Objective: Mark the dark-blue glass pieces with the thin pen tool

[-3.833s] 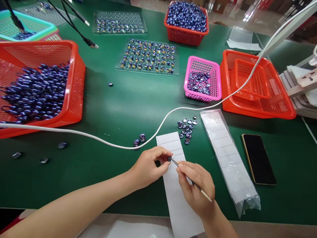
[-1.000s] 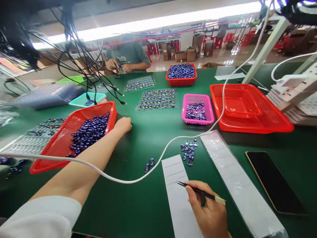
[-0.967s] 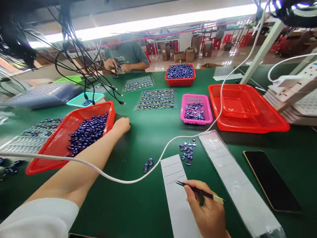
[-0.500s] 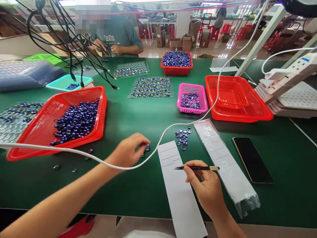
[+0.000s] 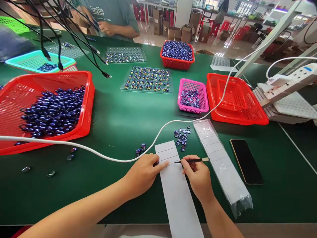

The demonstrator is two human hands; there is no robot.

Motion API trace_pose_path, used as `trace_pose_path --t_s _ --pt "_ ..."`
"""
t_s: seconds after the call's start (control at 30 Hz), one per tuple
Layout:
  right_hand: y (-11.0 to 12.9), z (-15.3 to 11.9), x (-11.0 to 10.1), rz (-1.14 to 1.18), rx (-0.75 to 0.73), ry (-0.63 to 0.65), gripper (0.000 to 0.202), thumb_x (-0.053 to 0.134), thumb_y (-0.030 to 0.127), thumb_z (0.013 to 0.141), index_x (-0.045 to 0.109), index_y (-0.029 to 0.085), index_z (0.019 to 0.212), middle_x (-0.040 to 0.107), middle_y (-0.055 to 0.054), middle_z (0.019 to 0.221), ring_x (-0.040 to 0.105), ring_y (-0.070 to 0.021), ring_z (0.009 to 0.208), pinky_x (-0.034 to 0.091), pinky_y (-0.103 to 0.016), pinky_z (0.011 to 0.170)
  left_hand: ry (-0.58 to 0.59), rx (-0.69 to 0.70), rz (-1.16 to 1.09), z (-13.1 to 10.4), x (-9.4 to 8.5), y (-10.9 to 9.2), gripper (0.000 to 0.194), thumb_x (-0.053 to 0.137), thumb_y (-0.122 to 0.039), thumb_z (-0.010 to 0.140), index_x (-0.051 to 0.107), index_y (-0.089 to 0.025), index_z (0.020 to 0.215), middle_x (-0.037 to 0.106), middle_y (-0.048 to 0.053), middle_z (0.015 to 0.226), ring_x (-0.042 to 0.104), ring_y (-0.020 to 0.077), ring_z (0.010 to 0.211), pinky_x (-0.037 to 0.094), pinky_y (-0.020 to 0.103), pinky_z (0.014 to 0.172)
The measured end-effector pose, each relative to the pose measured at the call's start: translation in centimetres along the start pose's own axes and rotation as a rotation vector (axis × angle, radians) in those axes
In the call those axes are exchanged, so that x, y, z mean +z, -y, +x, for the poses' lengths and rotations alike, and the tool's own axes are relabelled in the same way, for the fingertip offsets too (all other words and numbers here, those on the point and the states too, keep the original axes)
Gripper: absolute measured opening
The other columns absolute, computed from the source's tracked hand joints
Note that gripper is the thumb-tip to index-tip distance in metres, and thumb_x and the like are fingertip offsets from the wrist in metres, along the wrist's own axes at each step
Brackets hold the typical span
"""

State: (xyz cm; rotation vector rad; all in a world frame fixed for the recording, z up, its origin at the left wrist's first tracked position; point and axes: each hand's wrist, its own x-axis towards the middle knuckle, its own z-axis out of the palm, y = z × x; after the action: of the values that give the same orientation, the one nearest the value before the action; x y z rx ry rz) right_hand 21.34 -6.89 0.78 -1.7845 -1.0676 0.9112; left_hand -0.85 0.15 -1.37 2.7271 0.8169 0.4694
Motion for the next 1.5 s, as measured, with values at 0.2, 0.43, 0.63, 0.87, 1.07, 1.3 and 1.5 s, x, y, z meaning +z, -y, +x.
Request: trace_pose_path --t_s 0.2,0.43,0.63,0.87,1.07,1.3,1.5 --pt "0.25 -0.29 0.05 -0.047 -0.025 0.010 0.029 0.068 0.047 0.089 0.070 0.019 0.093 0.070 -0.004 0.073 0.066 -0.0176 0.062 0.054 -0.027 0.061 0.015 0.019 0.011 0.03 0.12 -0.40 0.043 0.048 -0.006 0.089 0.061 -0.021 0.127 0.058 0.010 0.096 0.048 0.0208 0.075 0.043 0.035 0.063" --pt "0.27 -0.10 -0.07 -0.030 -0.015 -0.016 0.027 0.068 0.045 0.089 0.069 0.019 0.094 0.067 -0.002 0.070 0.064 -0.0171 0.061 0.054 -0.027 0.060 0.101 0.013 0.042 0.12 -0.27 -0.58 0.045 0.050 -0.006 0.088 0.057 -0.020 0.130 0.057 0.011 0.098 0.050 0.0218 0.077 0.043 0.036 0.065" --pt "0.10 -0.06 0.07 -0.013 0.013 0.006 0.031 0.070 0.048 0.087 0.069 0.018 0.094 0.068 -0.003 0.069 0.065 -0.0182 0.061 0.054 -0.028 0.060 0.111 0.010 0.052 0.12 -0.30 -0.69 0.046 0.049 -0.004 0.087 0.057 -0.020 0.130 0.056 0.010 0.095 0.049 0.0214 0.075 0.042 0.036 0.064" --pt "0.09 -0.07 0.12 0.006 0.025 0.003 0.029 0.070 0.046 0.088 0.069 0.018 0.095 0.070 -0.004 0.074 0.064 -0.0163 0.060 0.053 -0.027 0.061 0.124 0.011 0.058 0.09 -0.29 -0.79 0.048 0.050 -0.004 0.085 0.057 -0.019 0.131 0.056 0.010 0.094 0.048 0.0224 0.075 0.040 0.037 0.063" --pt "0.18 0.03 0.00 0.096 0.036 -0.005 0.029 0.071 0.046 0.087 0.069 0.017 0.092 0.066 -0.002 0.065 0.061 -0.0152 0.054 0.051 -0.027 0.056 0.128 0.000 0.062 0.06 -0.31 -0.91 0.049 0.050 -0.005 0.085 0.058 -0.020 0.130 0.056 0.010 0.092 0.048 0.0224 0.075 0.039 0.036 0.062" --pt "0.12 0.13 -0.20 0.123 0.049 -0.032 0.034 0.072 0.050 0.085 0.069 0.017 0.094 0.068 -0.002 0.065 0.064 -0.0164 0.056 0.052 -0.027 0.059 0.089 -0.015 0.058 -0.01 -0.09 -0.96 0.044 0.047 -0.006 0.089 0.061 -0.022 0.128 0.056 0.010 0.093 0.048 0.0224 0.076 0.042 0.036 0.064" --pt "0.09 -0.01 -0.03 0.071 0.025 0.002 0.037 0.071 0.052 0.085 0.068 0.017 0.096 0.067 -0.002 0.062 0.066 -0.0190 0.059 0.054 -0.029 0.064 0.079 -0.025 0.067 -0.14 0.09 -1.01 0.045 0.047 -0.007 0.089 0.060 -0.022 0.130 0.056 0.011 0.097 0.049 0.0230 0.079 0.045 0.039 0.069"
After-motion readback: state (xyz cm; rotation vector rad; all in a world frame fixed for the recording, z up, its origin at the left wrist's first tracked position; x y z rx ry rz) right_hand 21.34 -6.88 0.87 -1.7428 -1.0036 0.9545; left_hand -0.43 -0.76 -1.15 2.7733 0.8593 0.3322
